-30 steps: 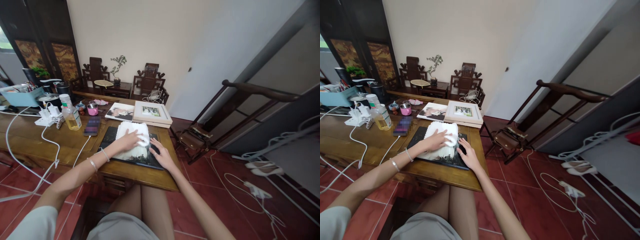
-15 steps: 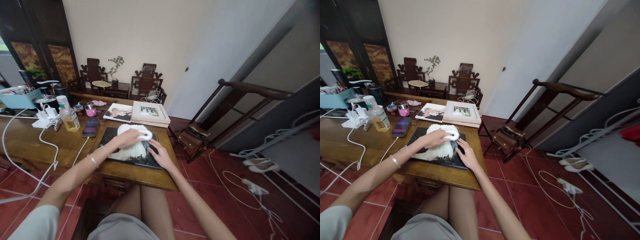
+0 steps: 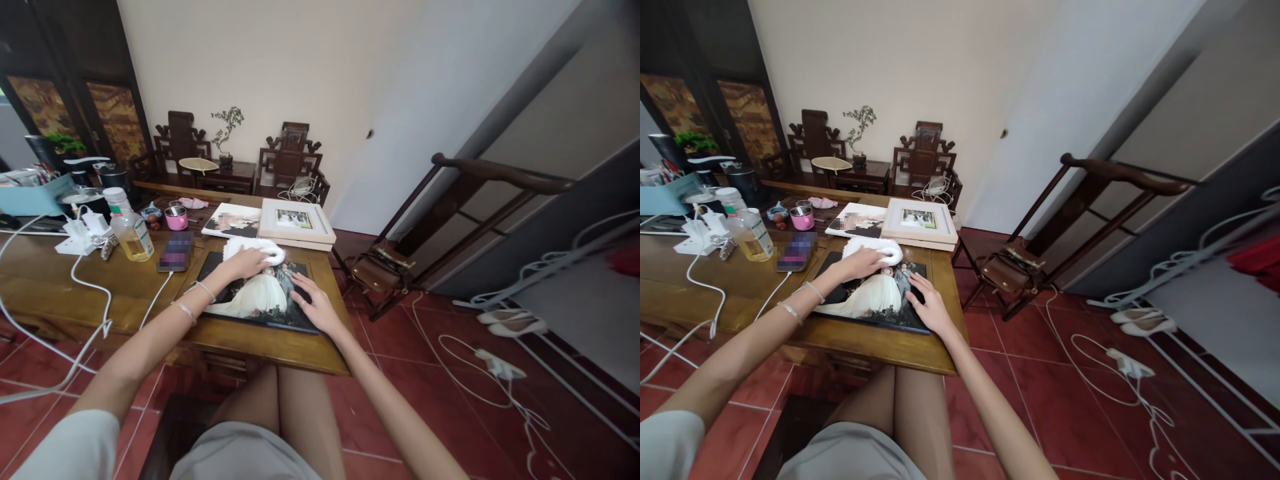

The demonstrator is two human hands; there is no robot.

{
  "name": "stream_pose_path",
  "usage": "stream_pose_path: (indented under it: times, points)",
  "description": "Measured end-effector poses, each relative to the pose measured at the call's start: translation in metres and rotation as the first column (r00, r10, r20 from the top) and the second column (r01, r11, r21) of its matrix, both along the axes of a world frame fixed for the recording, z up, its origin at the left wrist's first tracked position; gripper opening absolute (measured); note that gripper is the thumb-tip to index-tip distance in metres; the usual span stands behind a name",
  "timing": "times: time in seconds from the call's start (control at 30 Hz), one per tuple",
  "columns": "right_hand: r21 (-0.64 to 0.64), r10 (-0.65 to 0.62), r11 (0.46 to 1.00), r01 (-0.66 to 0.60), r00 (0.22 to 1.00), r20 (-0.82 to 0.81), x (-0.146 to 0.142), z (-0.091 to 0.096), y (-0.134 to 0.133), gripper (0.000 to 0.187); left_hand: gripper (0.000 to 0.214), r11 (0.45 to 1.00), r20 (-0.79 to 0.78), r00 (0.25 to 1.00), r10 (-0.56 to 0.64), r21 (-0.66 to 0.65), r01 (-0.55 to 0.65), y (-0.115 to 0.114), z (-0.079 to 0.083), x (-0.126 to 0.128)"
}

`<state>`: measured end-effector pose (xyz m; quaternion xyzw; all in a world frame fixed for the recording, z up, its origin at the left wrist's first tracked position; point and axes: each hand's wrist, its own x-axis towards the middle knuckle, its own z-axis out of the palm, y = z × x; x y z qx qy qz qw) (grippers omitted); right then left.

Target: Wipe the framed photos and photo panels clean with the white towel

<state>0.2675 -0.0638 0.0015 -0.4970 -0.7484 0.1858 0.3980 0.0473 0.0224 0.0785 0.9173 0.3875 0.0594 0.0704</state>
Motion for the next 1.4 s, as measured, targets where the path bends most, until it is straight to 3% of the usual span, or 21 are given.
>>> stream_pose_path:
  times: [0.17,0.33,0.5,0.7,0.83,1.07,1.17,1.27,1.4]
  points:
    - [0.007,0.002,1.0,-0.002,1.0,-0.018,0.0,-0.001,0.001,0.041,0.035,0.992,-0.039,0.991,0.127,0.01,-0.127,-0.011,-0.008,-0.062]
    - [0.008,0.007,1.0,-0.007,1.0,-0.016,0.001,-0.002,0.001,0.04,0.035,0.997,-0.035,0.997,0.074,-0.01,-0.075,-0.045,-0.009,-0.103]
    - [0.016,-0.01,1.0,0.01,1.0,-0.01,0.002,-0.004,0.002,0.041,0.032,0.999,-0.019,1.0,-0.001,-0.043,0.0,-0.101,-0.006,-0.12]
    - [0.015,-0.01,1.0,0.01,1.0,-0.014,0.002,-0.005,0.002,0.041,0.029,0.996,-0.018,0.996,-0.085,-0.034,0.084,-0.154,0.0,-0.116]
    - [0.014,-0.013,1.0,0.013,1.0,-0.016,0.003,-0.005,0.002,0.041,0.029,0.995,0.003,0.997,-0.082,-0.064,0.082,-0.147,0.002,-0.114]
    - [0.015,-0.006,1.0,0.006,1.0,-0.014,0.004,-0.003,0.001,0.04,0.034,0.996,0.005,1.0,0.02,-0.091,-0.019,-0.058,-0.004,-0.107]
    - [0.013,-0.008,1.0,0.008,1.0,-0.006,0.003,-0.003,0.001,0.039,0.034,0.995,0.022,0.998,0.062,-0.086,-0.06,-0.036,-0.006,-0.104]
    - [0.015,-0.01,1.0,0.01,1.0,0.002,0.003,-0.003,0.001,0.039,0.033,0.996,0.008,0.999,0.045,-0.081,-0.045,-0.05,-0.007,-0.106]
    - [0.025,-0.013,1.0,0.013,1.0,0.012,0.003,-0.004,0.002,0.04,0.031,0.999,-0.019,1.0,-0.004,-0.045,0.004,-0.106,-0.006,-0.112]
